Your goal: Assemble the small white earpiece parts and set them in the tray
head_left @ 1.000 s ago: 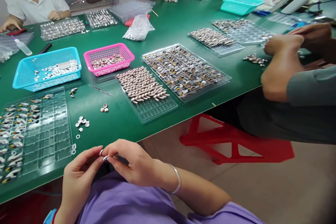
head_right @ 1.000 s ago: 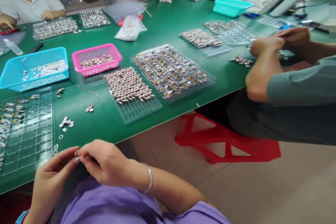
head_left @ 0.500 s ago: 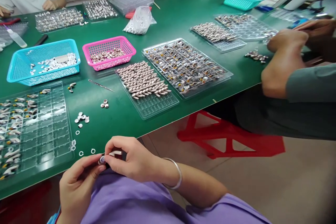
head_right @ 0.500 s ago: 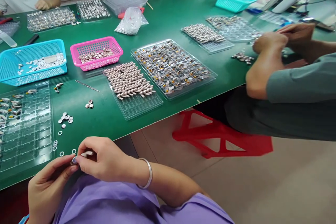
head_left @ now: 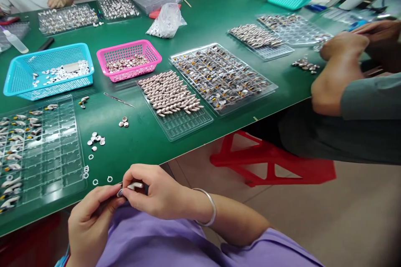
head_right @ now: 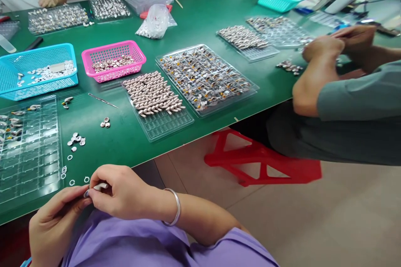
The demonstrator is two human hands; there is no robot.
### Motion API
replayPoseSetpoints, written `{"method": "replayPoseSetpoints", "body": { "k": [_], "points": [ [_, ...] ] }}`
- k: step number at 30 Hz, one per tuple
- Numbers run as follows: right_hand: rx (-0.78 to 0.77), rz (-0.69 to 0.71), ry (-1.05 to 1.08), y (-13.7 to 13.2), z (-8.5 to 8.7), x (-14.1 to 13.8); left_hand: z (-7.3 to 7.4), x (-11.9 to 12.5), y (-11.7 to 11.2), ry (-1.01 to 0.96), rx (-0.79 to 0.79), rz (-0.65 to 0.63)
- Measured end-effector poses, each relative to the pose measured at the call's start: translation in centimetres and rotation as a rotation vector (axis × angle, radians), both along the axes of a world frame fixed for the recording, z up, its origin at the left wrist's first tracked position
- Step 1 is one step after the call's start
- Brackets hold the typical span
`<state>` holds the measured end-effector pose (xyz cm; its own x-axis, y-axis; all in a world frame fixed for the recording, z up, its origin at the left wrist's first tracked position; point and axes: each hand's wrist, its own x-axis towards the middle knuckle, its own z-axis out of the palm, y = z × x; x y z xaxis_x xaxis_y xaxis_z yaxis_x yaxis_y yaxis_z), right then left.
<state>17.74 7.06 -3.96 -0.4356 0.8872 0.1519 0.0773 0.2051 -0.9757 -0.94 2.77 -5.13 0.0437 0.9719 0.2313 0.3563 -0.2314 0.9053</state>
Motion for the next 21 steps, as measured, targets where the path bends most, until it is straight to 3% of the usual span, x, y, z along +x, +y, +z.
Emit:
{"method": "replayPoseSetpoints", "body": {
  "k": [5,13,21],
  "points": [
    [-0.039,0.001,0.034,-0.2,0.2,-0.1,0.2,0.1,-0.1,0.048,0.075,-0.027],
    [-0.343,0.151,0.176,0.2,0.1,0.3,1.0,-0.4,-0.1,0.160,0.208,-0.142],
    [-0.431,0.319,0.248,-0.1,0.1,0.7,1.6,-0.1,0.4,0.004,0.143,-0.219]
  ]
}}
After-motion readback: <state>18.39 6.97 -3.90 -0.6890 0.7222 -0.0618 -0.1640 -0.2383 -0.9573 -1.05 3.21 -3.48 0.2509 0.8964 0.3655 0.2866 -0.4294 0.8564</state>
